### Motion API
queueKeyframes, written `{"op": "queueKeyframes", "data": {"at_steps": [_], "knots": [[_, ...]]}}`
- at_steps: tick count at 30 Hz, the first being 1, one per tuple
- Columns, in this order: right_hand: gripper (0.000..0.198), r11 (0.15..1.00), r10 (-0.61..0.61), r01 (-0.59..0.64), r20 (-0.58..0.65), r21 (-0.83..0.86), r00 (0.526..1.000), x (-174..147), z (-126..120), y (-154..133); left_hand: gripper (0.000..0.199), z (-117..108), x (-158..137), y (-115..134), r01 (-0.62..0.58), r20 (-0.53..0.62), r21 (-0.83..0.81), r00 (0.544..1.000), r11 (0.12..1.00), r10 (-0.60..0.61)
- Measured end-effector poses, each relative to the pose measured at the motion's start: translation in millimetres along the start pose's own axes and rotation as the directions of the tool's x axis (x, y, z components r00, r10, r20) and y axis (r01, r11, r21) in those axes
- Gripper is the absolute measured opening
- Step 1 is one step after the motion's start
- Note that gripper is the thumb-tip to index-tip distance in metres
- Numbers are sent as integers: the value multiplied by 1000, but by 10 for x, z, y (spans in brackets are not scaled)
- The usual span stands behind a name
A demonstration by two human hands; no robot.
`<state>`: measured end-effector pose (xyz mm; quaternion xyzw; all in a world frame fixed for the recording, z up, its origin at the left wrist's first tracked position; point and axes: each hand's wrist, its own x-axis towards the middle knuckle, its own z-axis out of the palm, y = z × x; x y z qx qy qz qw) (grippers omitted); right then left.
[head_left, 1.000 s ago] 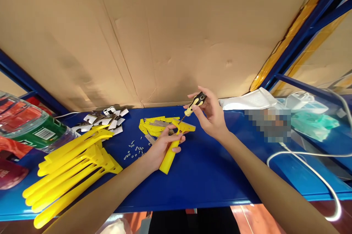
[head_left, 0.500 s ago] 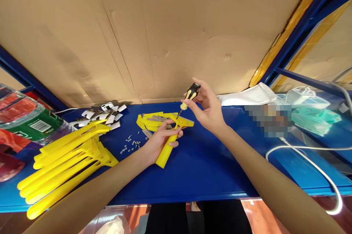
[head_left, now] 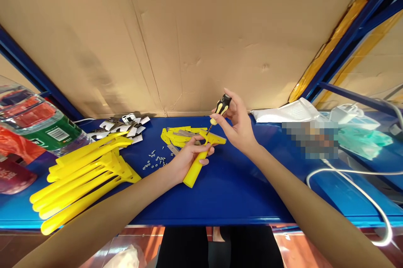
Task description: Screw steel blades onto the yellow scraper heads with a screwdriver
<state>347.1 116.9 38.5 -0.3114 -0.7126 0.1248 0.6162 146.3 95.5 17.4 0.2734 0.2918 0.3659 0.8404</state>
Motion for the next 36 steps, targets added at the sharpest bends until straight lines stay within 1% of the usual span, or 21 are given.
{"op": "queueKeyframes", "data": {"at_steps": [3, 7, 11, 14, 16, 19, 21, 23, 26, 30, 36], "knots": [[82, 1000, -28, 28, -6, 6, 1000, -6, -3, -18, 60, 7, -10, -16, -9, 5, 11, 1000, 1000, 9], [83, 997, -60, 58, 54, 42, 997, -8, -10, -9, 57, -1, -6, -8, -11, 5, 13, 1000, 1000, 11], [94, 996, -85, 85, 26, -15, 996, -6, -12, 55, 54, -13, -6, -18, -8, 27, 25, 1000, 1000, 8], [89, 996, -75, 74, -27, -39, 997, -1, -31, 58, 55, -18, -16, -44, -22, 43, 42, 999, 999, 21], [87, 998, -63, 63, -15, -24, 998, 2, -48, 43, 56, -23, -15, -55, -24, 41, 42, 999, 999, 23], [96, 999, -49, 48, 45, 13, 998, 1, -63, 42, 57, -31, -2, -53, -14, 27, 31, 1000, 999, 13], [102, 999, -41, 40, 43, 15, 998, -2, -63, 63, 56, -36, 7, -48, -5, 19, 25, 1000, 1000, 5], [104, 999, -39, 39, 20, 1, 999, -3, -61, 81, 56, -41, 9, -46, 1, 23, 29, 1000, 1000, -2], [99, 999, -36, 36, 0, 0, 999, 3, -66, 74, 57, -45, 2, -45, -4, 37, 45, 999, 999, 2], [89, 999, -22, 22, 15, 37, 1000, 8, -68, 56, 56, -33, -3, -30, -4, 36, 35, 999, 999, 3], [91, 1000, -7, 6, -98, -10, 995, -8, -58, 118, 56, -4, -14, -20, -2, 25, 31, 1000, 1000, 1]]}}
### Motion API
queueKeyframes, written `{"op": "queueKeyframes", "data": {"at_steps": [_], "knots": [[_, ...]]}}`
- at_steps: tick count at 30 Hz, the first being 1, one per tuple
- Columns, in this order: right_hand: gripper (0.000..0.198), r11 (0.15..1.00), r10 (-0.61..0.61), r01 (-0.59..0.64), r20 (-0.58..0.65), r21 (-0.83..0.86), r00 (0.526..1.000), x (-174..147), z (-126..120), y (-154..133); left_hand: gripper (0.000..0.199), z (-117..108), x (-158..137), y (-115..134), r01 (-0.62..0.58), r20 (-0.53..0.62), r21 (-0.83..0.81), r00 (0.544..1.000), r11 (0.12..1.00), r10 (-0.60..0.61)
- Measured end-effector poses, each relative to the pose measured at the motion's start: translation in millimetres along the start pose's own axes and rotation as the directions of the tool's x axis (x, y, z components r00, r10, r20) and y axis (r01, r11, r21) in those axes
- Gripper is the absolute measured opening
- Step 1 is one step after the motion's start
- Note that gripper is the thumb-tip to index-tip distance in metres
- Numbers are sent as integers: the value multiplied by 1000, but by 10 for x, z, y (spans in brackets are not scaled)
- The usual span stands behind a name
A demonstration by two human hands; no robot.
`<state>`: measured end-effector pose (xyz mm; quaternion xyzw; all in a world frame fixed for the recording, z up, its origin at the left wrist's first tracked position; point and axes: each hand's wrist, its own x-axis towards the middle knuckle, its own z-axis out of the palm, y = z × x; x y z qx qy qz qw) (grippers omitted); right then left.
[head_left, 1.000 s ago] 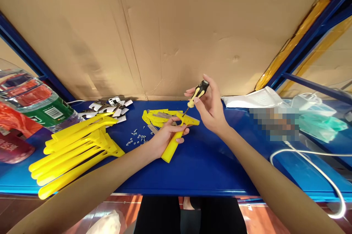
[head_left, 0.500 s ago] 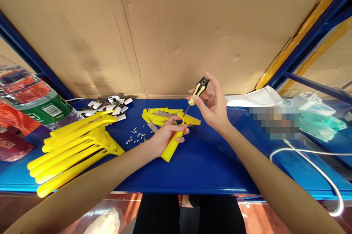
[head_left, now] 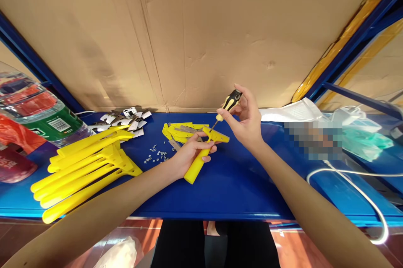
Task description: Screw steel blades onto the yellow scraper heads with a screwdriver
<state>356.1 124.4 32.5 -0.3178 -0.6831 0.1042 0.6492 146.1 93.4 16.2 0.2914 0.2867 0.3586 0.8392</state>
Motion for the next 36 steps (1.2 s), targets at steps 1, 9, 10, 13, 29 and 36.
{"op": "queueKeyframes", "data": {"at_steps": [1, 9, 10, 13, 29, 36], "knots": [[91, 1000, 1, -1, -7, 0, 1000, -1, -3, -1, 56, 3, -4, 0, 1, 2, 6, 1000, 1000, -1], [91, 999, 12, -18, 132, 49, 991, 2, 1, -56, 56, 27, -9, 33, 5, -13, -17, 1000, 1000, -5], [93, 999, 11, -17, 127, 47, 992, 4, 4, -51, 56, 29, -9, 33, 8, -16, -17, 1000, 1000, -8], [93, 1000, 0, -3, 111, 29, 994, 9, 3, -53, 57, 25, -10, 20, 9, -15, 5, 1000, 1000, -9], [84, 996, 45, -53, 117, 68, 992, 29, -19, -69, 58, 16, -15, 15, 9, -11, 15, 1000, 1000, -9], [90, 999, 14, -17, 70, 41, 997, 41, -8, -1, 55, 20, -15, 26, 22, -5, 2, 1000, 1000, -22]]}}
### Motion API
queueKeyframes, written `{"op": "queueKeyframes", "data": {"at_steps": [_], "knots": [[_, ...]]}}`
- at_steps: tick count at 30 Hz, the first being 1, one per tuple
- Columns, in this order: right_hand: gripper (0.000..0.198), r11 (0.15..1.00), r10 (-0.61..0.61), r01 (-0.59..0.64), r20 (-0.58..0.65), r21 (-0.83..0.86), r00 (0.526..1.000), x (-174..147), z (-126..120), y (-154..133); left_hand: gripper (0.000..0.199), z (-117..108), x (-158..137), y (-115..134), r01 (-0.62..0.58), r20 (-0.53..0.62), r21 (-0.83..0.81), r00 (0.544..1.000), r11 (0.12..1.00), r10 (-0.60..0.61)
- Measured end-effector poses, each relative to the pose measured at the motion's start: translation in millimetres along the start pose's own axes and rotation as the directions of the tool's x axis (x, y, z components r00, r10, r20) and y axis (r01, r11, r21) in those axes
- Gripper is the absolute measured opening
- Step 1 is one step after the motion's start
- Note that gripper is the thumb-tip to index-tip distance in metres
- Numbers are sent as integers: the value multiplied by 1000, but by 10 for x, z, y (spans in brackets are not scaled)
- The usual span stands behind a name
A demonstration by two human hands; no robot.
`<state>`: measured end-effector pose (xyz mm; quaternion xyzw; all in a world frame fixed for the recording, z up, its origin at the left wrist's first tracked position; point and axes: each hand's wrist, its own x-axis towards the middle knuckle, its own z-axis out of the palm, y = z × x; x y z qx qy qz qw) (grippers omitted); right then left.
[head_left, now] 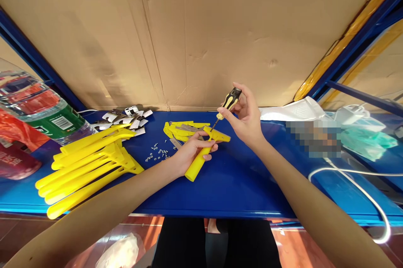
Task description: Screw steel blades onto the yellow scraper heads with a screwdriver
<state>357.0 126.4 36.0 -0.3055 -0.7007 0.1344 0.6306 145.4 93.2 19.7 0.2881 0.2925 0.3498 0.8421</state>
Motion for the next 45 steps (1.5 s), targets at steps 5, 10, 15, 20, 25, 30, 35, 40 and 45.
{"op": "queueKeyframes", "data": {"at_steps": [5, 10, 15, 20, 25, 30, 35, 40, 45], "knots": [[88, 999, 33, -35, 72, 30, 997, -4, -11, -50, 55, 1, -2, -4, -8, -14, 4, 1000, 1000, 8], [96, 997, 47, -54, 115, 52, 992, 0, 1, -8, 55, -8, 11, 3, 7, -16, -14, 1000, 1000, -8], [90, 998, 42, -45, 75, 48, 996, 3, -1, -56, 56, -11, 6, -21, -6, -4, 17, 1000, 1000, 6], [95, 996, 60, -69, 126, 64, 990, -2, 1, -67, 53, -20, 21, -3, 4, -19, -13, 1000, 1000, -4], [104, 1000, 27, -27, 80, 9, 996, 21, -18, 45, 54, -24, 19, -20, 4, 3, 12, 1000, 1000, -4], [93, 999, 38, -41, 98, 21, 994, 20, -24, -22, 55, -21, 8, -23, -2, -2, 13, 1000, 1000, 2], [97, 992, 80, -90, 123, 83, 989, 8, -2, -63, 51, -27, 27, 2, 1, -14, -13, 1000, 1000, -2], [103, 996, 60, -70, 146, 64, 987, 11, -13, 27, 47, -50, 45, -16, 2, 5, 1, 1000, 1000, -2], [106, 998, 43, -49, 132, 45, 990, 4, -6, 90, 45, -69, 62, -31, 1, 20, 6, 1000, 1000, -1]]}}
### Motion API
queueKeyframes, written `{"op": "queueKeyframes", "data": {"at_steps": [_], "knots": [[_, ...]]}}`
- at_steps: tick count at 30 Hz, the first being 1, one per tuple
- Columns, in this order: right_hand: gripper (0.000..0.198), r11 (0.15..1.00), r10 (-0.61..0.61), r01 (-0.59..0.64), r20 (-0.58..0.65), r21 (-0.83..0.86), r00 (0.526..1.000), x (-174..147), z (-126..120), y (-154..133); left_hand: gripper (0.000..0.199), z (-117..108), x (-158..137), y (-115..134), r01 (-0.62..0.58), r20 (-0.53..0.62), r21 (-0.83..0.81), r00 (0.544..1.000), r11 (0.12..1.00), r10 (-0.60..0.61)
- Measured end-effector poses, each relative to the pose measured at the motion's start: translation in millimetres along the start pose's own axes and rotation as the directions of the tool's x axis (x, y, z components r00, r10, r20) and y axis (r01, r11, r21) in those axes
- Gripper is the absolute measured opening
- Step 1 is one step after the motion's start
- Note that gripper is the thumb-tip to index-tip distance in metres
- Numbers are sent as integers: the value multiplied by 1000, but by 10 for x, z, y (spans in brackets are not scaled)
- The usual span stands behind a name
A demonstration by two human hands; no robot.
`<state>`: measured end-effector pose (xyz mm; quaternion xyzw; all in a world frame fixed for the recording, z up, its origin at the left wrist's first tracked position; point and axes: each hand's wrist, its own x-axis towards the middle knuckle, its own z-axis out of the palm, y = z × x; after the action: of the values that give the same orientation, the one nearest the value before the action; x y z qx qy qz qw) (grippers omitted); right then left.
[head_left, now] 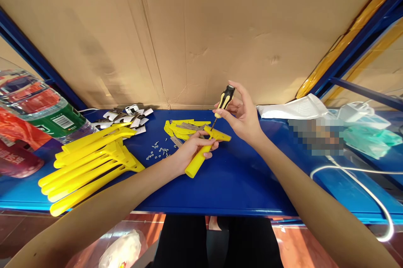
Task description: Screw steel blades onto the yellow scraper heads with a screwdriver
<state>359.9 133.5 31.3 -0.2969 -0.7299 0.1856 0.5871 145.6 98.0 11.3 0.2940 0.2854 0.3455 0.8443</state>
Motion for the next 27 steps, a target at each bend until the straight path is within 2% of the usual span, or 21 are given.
{"op": "queueKeyframes", "data": {"at_steps": [8, 18, 24, 27], "knots": [[108, 998, 2, -3, -5, -59, 1000, 1, -29, -7, 45, 2, -5, 9, 8, -4, -10, 1000, 1000, -8], [104, 994, -6, -5, -105, -107, 994, 6, -30, 42, 44, -6, -23, -4, 1, 30, -11, 1000, 1000, -1], [96, 988, -33, 5, -186, -152, 982, -28, -15, 94, 56, 39, -28, -4, 8, -5, -20, 1000, 1000, -8], [89, 981, -91, 51, -215, -187, 972, -2, 9, -16, 61, 45, -17, -7, -15, -6, -7, 1000, 1000, 15]]}}
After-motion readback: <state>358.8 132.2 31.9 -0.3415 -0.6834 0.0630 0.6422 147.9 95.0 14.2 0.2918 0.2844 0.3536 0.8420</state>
